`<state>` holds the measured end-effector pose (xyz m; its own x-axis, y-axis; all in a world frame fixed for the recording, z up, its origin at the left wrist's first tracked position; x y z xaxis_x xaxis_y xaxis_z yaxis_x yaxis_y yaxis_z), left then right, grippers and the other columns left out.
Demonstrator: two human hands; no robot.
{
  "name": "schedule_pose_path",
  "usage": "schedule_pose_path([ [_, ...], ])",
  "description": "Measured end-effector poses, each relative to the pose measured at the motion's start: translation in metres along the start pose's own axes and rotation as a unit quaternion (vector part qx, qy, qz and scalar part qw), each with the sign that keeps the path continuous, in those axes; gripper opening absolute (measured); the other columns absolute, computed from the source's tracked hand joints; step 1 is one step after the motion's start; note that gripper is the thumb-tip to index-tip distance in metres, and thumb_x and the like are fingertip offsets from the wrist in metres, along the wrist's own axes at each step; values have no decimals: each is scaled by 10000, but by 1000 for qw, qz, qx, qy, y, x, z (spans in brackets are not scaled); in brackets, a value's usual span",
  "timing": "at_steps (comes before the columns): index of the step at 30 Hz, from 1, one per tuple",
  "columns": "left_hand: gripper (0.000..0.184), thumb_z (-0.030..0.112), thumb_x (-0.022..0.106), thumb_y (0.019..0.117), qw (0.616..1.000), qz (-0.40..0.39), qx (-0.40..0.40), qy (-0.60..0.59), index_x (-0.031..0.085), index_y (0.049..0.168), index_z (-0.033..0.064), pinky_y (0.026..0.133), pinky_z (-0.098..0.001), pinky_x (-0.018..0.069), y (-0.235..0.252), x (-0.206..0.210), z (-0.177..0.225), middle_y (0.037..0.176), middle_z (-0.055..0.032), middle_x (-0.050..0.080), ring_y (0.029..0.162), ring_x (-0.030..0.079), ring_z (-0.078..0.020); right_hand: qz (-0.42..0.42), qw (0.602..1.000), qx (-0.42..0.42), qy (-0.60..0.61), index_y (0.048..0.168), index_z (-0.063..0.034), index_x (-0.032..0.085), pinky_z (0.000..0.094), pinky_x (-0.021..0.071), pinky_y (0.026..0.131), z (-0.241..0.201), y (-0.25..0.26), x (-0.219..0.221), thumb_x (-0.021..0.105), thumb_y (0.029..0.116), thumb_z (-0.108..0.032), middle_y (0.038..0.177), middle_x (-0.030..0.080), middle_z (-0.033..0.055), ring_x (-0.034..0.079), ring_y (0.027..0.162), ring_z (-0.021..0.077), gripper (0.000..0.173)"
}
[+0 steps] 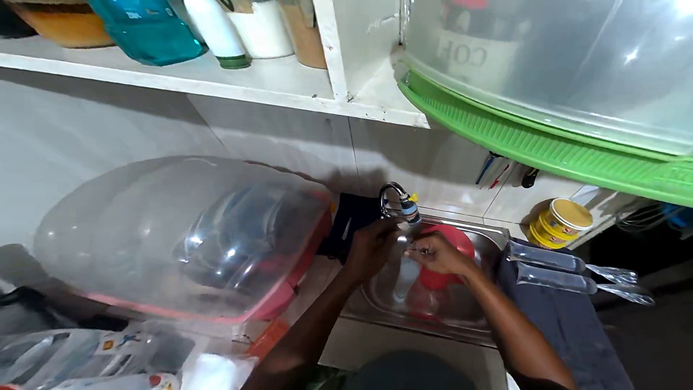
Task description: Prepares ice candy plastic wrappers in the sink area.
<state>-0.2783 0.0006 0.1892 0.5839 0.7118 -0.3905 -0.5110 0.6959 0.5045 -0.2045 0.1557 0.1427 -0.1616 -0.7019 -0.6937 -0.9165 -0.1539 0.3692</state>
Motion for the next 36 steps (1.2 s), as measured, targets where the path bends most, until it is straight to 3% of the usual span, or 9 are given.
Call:
schedule_pose_path([
  [4, 729, 306, 873, 793, 980, -90, -172, -44, 560, 1439, 176, 970, -381, 550, -63, 33, -89, 1325, 0, 644, 1184, 618, -155, -2, 1000, 7, -23, 746, -140, 676, 276, 524, 658, -9, 11, 4, 656, 991, -344, 692, 618, -58, 587, 658, 35, 320],
  [7, 925, 330, 970, 644, 974, -37, -213, -71, 539, 1418, 63, 1050, -309, 524, -73, 66, -84, 1315, -26, 660, 1207, 619, -95, 8, 1000, 4, -28, 725, -144, 660, 295, 524, 675, -15, 22, 12, 646, 994, -341, 681, 612, -60, 591, 664, 40, 333],
  [11, 609, 295, 911, 755, 972, 27, -209, -101, 661, 1270, 89, 1033, -290, 540, -67, 90, -113, 1212, 9, 708, 1151, 650, -81, 56, 996, 57, -27, 711, -153, 647, 293, 533, 662, -14, 24, 14, 648, 980, -321, 674, 610, -67, 600, 659, 39, 317],
  [18, 285, 359, 799, 869, 990, 82, -110, 35, 770, 1098, 191, 1095, -322, 496, -78, 80, -137, 1350, 33, 629, 1277, 566, -120, 175, 969, 173, 9, 671, -190, 613, 297, 510, 567, 44, 0, 10, 667, 949, -272, 630, 580, -90, 571, 593, 34, 295],
  [25, 155, 186, 650, 991, 989, 18, -82, -123, 787, 1027, 123, 1110, -399, 496, -75, 70, -134, 1389, -19, 634, 1302, 576, -208, 211, 949, 220, 79, 670, -185, 623, 317, 504, 552, 75, -12, 9, 734, 901, -275, 627, 583, -69, 568, 582, 65, 271],
  [28, 208, 147, 582, 1022, 984, -32, -78, -156, 780, 1043, 89, 1099, -403, 507, -66, 69, -132, 1393, -56, 626, 1283, 589, -229, 181, 937, 238, 180, 832, -150, 710, 310, 533, 562, 66, -19, 12, 758, 907, -279, 722, 658, -23, 611, 616, 98, 157],
  [31, 204, 159, 588, 1021, 985, -52, -83, -140, 786, 1015, 109, 1124, -381, 473, -60, 65, -127, 1391, -23, 629, 1308, 562, -192, 59, 912, 281, 294, 1126, -144, 715, 299, 529, 489, 51, -36, 33, 837, 856, -297, 846, 704, 30, 611, 585, 125, 334],
  [33, 201, 139, 583, 1010, 986, -64, -79, -134, 779, 983, 102, 1128, -377, 466, -56, 65, -127, 1385, -22, 628, 1313, 554, -183, 41, 909, 306, 279, 1088, -147, 710, 289, 534, 527, 49, -42, 49, 873, 812, -310, 828, 692, 4, 614, 608, 106, 360],
  [36, 234, 214, 551, 1042, 982, -94, -100, -128, 768, 1075, 135, 1134, -386, 457, -59, 74, -132, 1359, -11, 641, 1302, 558, -173, 103, 916, 275, 272, 1097, -127, 744, 308, 593, 677, 46, -34, 54, 798, 896, -282, 915, 737, 5, 677, 740, 113, 260],
])
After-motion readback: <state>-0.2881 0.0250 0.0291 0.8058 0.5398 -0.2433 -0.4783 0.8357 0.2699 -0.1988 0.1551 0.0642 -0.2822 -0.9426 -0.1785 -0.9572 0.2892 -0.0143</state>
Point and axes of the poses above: each hand's wrist, its own y-axis towards the middle knuckle, its own x-axis out of the palm, z = x × y, the point moved 8 cm from there along y, towards the middle knuckle
